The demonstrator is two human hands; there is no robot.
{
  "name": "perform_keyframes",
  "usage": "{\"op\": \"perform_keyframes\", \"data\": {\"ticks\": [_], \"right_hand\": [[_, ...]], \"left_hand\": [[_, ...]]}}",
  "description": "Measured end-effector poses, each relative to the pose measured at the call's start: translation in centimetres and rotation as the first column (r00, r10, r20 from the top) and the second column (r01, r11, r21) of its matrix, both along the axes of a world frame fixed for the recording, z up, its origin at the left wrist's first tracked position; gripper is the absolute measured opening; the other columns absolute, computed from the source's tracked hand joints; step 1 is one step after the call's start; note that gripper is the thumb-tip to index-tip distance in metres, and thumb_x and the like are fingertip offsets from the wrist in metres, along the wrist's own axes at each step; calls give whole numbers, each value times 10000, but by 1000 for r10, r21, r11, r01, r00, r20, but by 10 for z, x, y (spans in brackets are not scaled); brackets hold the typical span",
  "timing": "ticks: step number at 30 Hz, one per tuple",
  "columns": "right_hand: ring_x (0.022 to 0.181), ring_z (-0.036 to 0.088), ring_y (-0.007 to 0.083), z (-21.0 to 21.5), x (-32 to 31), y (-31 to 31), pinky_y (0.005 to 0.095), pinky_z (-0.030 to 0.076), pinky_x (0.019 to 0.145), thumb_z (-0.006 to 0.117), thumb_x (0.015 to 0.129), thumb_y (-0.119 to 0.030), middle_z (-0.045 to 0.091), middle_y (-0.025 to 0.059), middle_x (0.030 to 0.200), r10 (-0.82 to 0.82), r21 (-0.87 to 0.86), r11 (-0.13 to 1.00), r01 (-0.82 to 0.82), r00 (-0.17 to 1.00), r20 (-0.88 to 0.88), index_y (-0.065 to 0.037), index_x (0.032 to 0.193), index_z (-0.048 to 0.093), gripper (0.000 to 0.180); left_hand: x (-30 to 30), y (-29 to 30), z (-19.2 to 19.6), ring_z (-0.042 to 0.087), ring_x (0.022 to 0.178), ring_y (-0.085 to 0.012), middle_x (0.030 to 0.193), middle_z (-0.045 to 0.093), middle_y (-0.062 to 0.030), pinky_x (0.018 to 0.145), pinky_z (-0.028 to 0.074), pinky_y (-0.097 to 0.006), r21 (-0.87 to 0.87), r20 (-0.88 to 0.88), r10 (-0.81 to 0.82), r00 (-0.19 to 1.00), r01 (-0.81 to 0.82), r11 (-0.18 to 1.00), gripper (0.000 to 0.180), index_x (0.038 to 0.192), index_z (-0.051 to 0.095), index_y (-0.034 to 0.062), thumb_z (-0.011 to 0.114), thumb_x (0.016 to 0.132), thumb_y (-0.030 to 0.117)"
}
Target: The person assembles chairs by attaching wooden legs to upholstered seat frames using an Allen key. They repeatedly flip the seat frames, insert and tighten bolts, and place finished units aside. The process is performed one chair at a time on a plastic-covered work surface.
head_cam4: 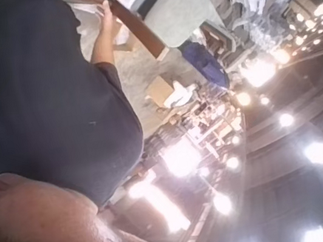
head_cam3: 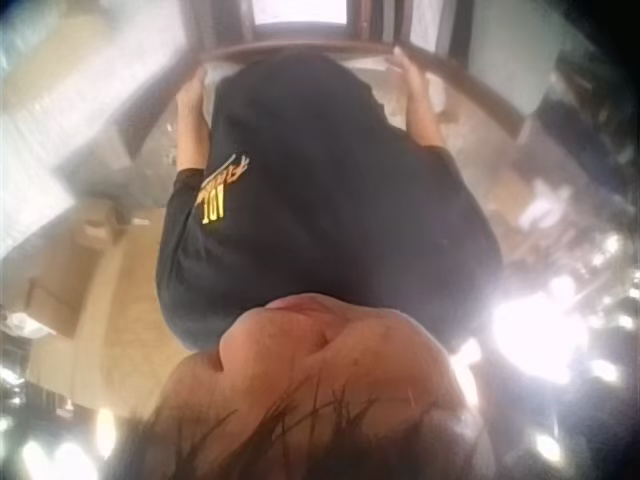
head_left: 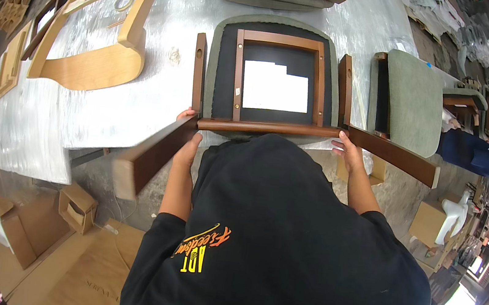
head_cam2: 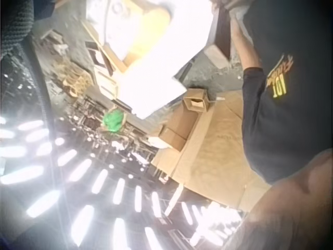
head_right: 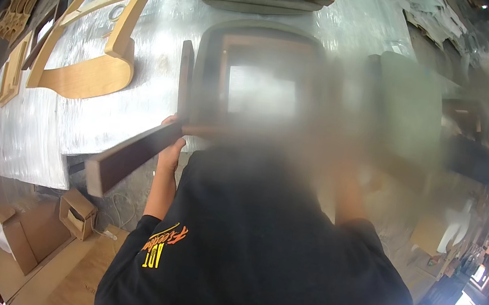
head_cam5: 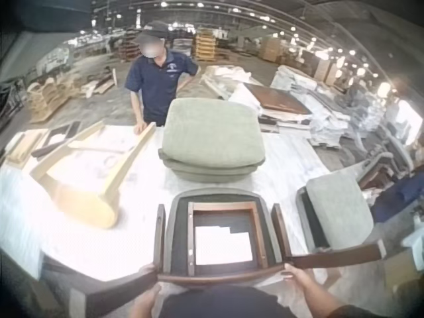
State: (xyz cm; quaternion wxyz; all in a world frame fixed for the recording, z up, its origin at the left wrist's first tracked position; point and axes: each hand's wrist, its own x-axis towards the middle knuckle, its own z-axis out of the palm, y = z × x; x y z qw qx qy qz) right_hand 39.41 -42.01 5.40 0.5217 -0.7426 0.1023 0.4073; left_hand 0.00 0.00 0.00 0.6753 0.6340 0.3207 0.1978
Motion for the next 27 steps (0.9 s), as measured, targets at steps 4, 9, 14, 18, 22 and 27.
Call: {"op": "perform_keyframes", "data": {"ticks": [4,9,14,18,22,27], "right_hand": [[1085,725,312,31,-15,13,394,598,856,842,900,-446,583,159,1433,7,-18,1000,-5,996,85,-80,1642,335,970],[969,735,279,34,-13,15,382,614,819,870,884,-368,617,167,1330,-2,10,1000,1,996,89,-118,1662,316,988],[807,707,214,32,-15,16,364,623,769,877,878,-298,629,139,1233,-50,2,999,50,994,98,-131,1655,353,951],[710,649,162,34,-15,14,322,606,726,890,857,-322,622,111,1188,-36,28,999,32,990,139,-128,1625,425,919],[712,637,156,28,-7,8,306,575,683,891,849,-384,620,108,1193,23,-30,999,-18,985,169,-101,1619,430,941],[701,611,145,30,-8,9,293,547,649,890,838,-404,623,138,1272,25,-24,1000,-20,977,211,-73,1615,426,964]], "left_hand": [[17,-19,33,376,1531,-282,1681,371,-179,1248,318,-414,-42,-8,113,994,-113,993,1014,1689,225,49,820,868,74],[30,-19,55,383,1521,-292,1660,392,-184,1263,291,-417,-198,-165,104,981,-136,971,960,1684,244,23,810,927,191],[32,-16,54,389,1515,-276,1657,404,-162,1258,294,-403,-107,-211,71,975,-95,990,895,1672,285,19,785,952,204],[26,-16,37,402,1506,-279,1613,445,-162,1263,264,-387,-31,-190,47,981,-54,998,862,1682,253,38,748,984,137],[24,-16,15,410,1493,-264,1612,448,-148,1264,259,-379,37,-171,52,984,-46,998,806,1662,312,26,743,988,125],[21,-15,7,432,1465,-251,1599,462,-134,1258,272,-376,-53,-183,112,977,-123,991,793,1655,335,19,752,988,129]]}}
